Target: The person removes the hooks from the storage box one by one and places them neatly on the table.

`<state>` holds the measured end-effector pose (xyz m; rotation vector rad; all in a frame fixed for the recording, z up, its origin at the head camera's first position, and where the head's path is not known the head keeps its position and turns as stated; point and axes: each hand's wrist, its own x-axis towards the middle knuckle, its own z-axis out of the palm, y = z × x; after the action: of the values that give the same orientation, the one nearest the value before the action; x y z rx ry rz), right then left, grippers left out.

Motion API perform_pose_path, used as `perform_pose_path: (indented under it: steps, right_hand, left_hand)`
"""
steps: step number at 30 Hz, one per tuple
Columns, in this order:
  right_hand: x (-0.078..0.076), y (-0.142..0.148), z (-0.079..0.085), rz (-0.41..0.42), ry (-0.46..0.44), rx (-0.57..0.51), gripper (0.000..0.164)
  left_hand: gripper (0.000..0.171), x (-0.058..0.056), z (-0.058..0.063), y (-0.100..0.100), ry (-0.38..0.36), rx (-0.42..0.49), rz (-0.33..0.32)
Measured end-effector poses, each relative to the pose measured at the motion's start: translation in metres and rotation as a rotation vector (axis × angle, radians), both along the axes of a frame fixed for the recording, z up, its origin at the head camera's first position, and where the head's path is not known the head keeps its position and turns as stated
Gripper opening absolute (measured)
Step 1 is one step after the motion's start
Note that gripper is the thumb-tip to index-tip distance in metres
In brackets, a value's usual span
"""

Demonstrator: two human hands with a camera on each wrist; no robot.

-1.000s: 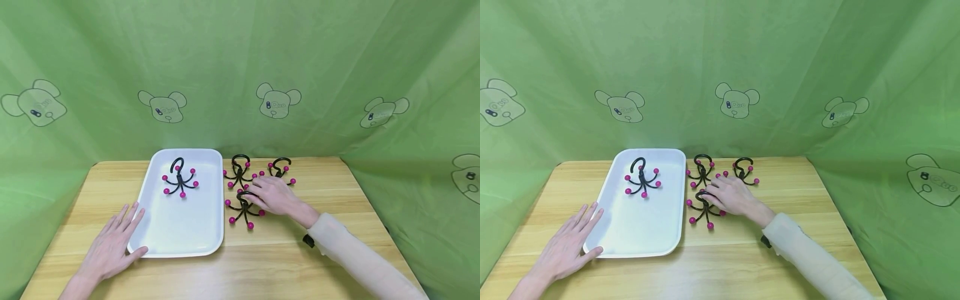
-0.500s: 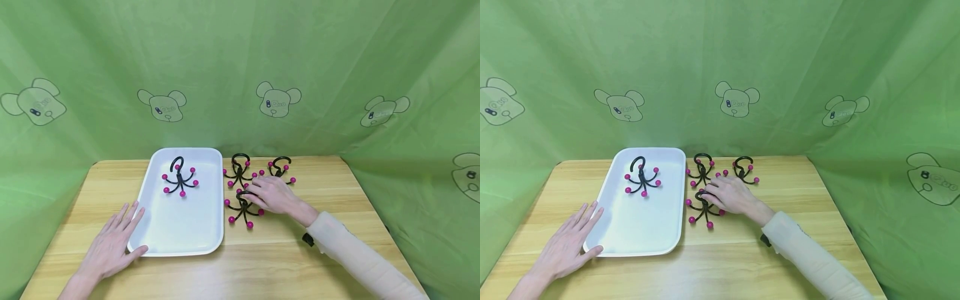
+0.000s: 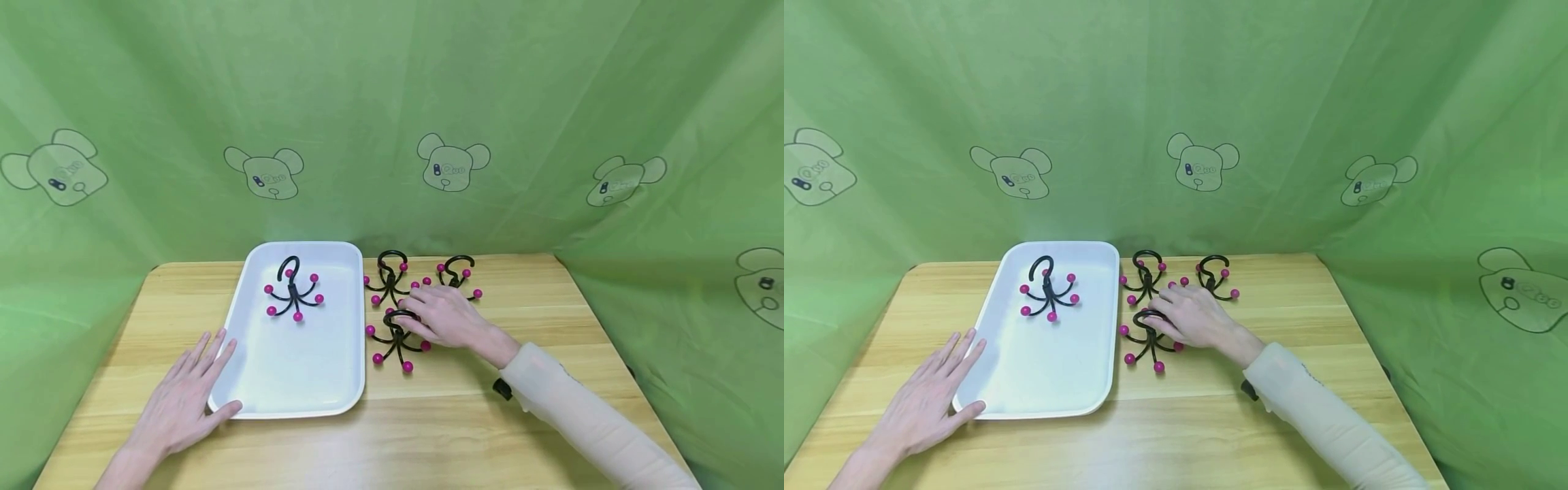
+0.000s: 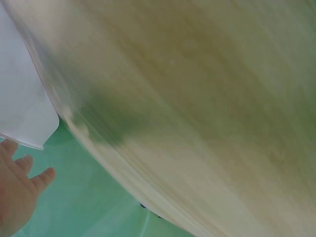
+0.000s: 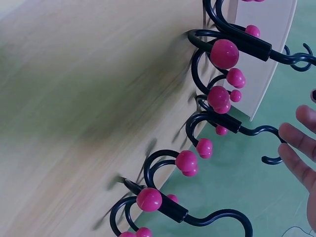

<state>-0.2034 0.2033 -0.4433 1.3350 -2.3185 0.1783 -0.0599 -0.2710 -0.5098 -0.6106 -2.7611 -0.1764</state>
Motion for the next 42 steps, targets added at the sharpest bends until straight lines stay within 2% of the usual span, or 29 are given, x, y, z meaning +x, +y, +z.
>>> perform_pose_path:
  steps: [7, 11, 14, 21, 25, 29, 35, 42]
  right_hand:
    - [0.002, 0.000, 0.006, -0.053, -0.046, 0.022, 0.052]
    - [0.004, -0.001, 0.016, -0.098, -0.065, 0.050, 0.068]
    - [0.007, -0.006, 0.026, -0.121, -0.081, 0.063, 0.074]
    - [0.015, -0.028, 0.055, -0.130, -0.079, 0.047, 0.075]
    - [0.019, -0.043, 0.066, -0.133, -0.087, 0.054, 0.072]
    - [0.020, -0.059, 0.074, -0.137, -0.117, 0.069, 0.067]
    - [0.020, -0.083, 0.084, -0.129, -0.087, 0.077, 0.066]
    - [0.019, -0.112, 0.091, -0.201, -0.119, 0.112, 0.069]
  left_hand:
    - [0.102, 0.000, 0.001, 0.001, -0.008, 0.004, 0.002]
    - [0.101, 0.001, 0.001, 0.001, -0.009, 0.004, 0.001]
    - [0.101, 0.001, 0.001, 0.001, -0.011, 0.003, 0.003]
    - [0.101, 0.002, 0.002, 0.001, 0.001, 0.002, -0.003]
    - [0.101, 0.002, 0.001, 0.001, 0.008, 0.004, -0.007]
    - [0.101, 0.002, 0.001, 0.001, 0.003, 0.004, -0.006]
    - [0.101, 0.002, 0.001, 0.001, 0.008, 0.004, -0.010]
    - [0.101, 0.001, 0.001, 0.001, 0.011, 0.000, -0.015]
